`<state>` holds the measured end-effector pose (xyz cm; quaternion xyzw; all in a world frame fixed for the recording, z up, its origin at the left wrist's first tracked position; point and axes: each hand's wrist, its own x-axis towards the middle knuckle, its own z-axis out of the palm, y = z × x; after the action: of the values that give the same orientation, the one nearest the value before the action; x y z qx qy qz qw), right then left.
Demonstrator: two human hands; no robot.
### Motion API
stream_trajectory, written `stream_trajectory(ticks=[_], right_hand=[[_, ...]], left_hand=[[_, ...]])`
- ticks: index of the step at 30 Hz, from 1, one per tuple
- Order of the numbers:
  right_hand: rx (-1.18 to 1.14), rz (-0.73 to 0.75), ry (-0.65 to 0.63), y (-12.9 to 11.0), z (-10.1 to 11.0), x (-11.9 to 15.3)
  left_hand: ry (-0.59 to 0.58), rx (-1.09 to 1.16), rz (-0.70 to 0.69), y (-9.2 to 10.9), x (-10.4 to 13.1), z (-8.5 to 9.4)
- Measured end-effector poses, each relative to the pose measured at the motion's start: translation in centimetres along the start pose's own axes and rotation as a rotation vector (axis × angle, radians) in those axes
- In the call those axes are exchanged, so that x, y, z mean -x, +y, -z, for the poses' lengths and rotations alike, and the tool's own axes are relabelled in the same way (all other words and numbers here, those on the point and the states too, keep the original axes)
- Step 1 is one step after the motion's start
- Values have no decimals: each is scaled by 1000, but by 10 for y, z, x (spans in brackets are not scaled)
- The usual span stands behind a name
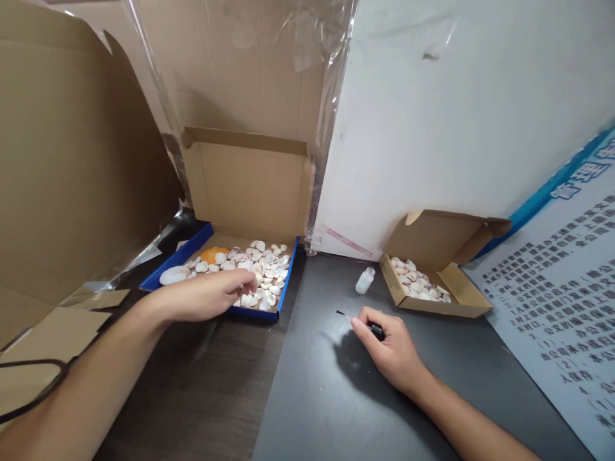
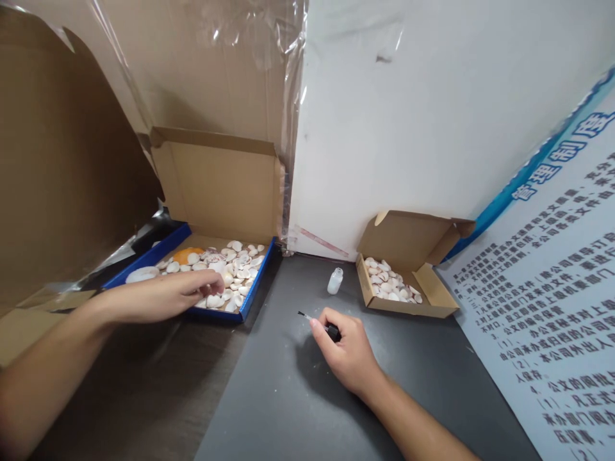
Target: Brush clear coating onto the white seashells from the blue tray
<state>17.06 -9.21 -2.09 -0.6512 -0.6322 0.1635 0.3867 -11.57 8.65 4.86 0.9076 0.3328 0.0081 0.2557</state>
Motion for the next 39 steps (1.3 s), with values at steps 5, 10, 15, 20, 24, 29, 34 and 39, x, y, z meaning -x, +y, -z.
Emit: stream_trajectory(ticks=[5,10,15,20,24,29,34,39], right_hand=[[4,3,-4,0,0,0],[5,6,-10,-1,1,-1],[6,9,-10,-1,0,0],[6,8,-15,-1,0,0],[3,7,-15,-2,1,0],[-4,11,-19,-3,1,-1],[2,6,-23,-2,0,-1],[8,-5,-23,-1,0,-1]], left_hand=[[-137,108,11,9,-4,1],[-154,146,21,9,-5,-1],[-180,154,2,9,-7,0],[-208,178,-47,9,-10,0],[-155,145,-42,6,-12,-2],[-28,122,-8,-4,-16,-4],[61,150,36,-12,-22,-6],[170,120,49,-8,-25,-8]])
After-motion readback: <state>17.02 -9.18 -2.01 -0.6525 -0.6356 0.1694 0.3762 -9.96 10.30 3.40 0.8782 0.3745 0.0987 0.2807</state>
